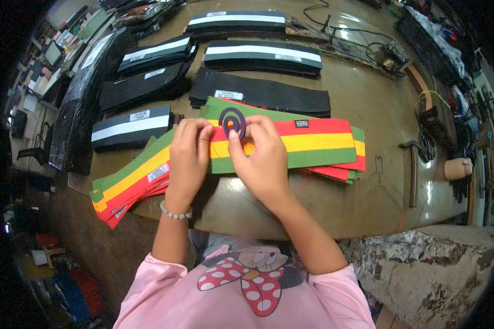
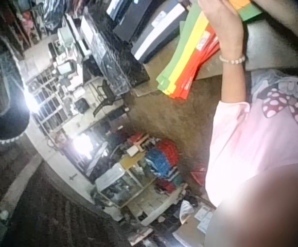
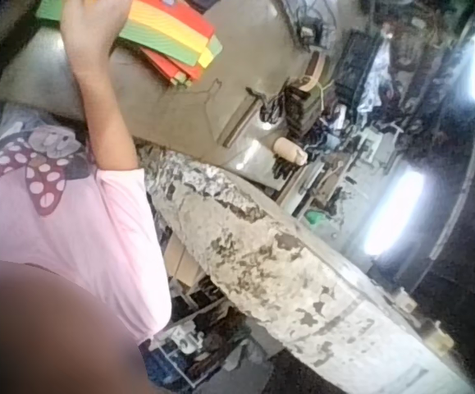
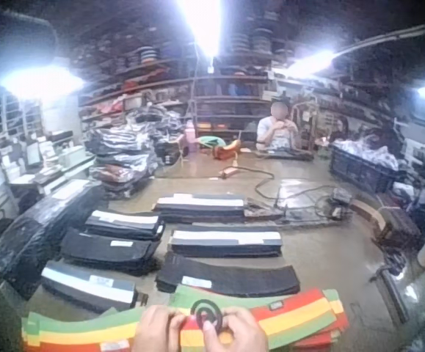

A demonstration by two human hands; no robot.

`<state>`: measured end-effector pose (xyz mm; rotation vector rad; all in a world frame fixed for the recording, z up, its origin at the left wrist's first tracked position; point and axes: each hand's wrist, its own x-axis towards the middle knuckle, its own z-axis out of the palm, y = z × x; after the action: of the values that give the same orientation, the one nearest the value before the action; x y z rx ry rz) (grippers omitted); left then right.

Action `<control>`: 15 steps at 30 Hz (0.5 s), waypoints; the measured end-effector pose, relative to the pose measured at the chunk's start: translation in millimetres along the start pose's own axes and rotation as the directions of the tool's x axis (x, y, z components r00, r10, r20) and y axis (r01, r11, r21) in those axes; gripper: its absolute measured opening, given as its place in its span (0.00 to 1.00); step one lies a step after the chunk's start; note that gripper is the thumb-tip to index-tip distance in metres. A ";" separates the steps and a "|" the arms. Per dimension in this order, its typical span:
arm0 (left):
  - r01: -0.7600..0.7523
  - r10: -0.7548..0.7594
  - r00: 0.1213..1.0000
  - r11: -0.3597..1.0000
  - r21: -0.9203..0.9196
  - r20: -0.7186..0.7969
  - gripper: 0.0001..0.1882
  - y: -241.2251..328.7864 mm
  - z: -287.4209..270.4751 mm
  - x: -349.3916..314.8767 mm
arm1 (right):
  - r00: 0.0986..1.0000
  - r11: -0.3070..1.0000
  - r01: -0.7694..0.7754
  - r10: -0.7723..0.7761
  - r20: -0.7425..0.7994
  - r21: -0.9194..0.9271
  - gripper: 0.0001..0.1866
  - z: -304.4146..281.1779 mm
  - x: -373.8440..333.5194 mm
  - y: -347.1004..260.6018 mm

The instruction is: The person repeatedly places a purple circular object onto the center of stacked multicolored fabric pieces, then removes it and repeats the action. The person also briefly picks up and sets down a hammer. The task appears to be a repetitive placement and removal cycle without a visible final assembly.

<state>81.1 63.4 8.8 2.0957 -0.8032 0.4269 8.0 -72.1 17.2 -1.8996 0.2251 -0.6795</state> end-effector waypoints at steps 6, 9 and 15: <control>0.089 -0.075 0.993 0.984 -0.153 0.095 0.03 47.1 -4.9 -60.8 | 0.963 0.667 -0.251 0.246 0.111 0.702 0.10 -82.2 10.9 6.3; 0.188 -0.128 0.944 0.966 -0.179 0.304 0.07 63.9 17.1 -90.9 | 0.975 0.692 -0.069 0.198 -0.098 0.718 0.11 -152.8 1.9 9.8; -0.124 0.034 0.875 0.980 0.156 0.482 0.28 100.9 74.5 -115.7 | 0.870 0.763 -0.032 0.340 -0.358 0.646 0.14 -239.6 -50.4 26.3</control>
<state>-71.0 3.6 -40.2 2.3856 -1.1751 0.0126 -161.5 -248.7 43.4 -1.0347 0.4308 -0.9217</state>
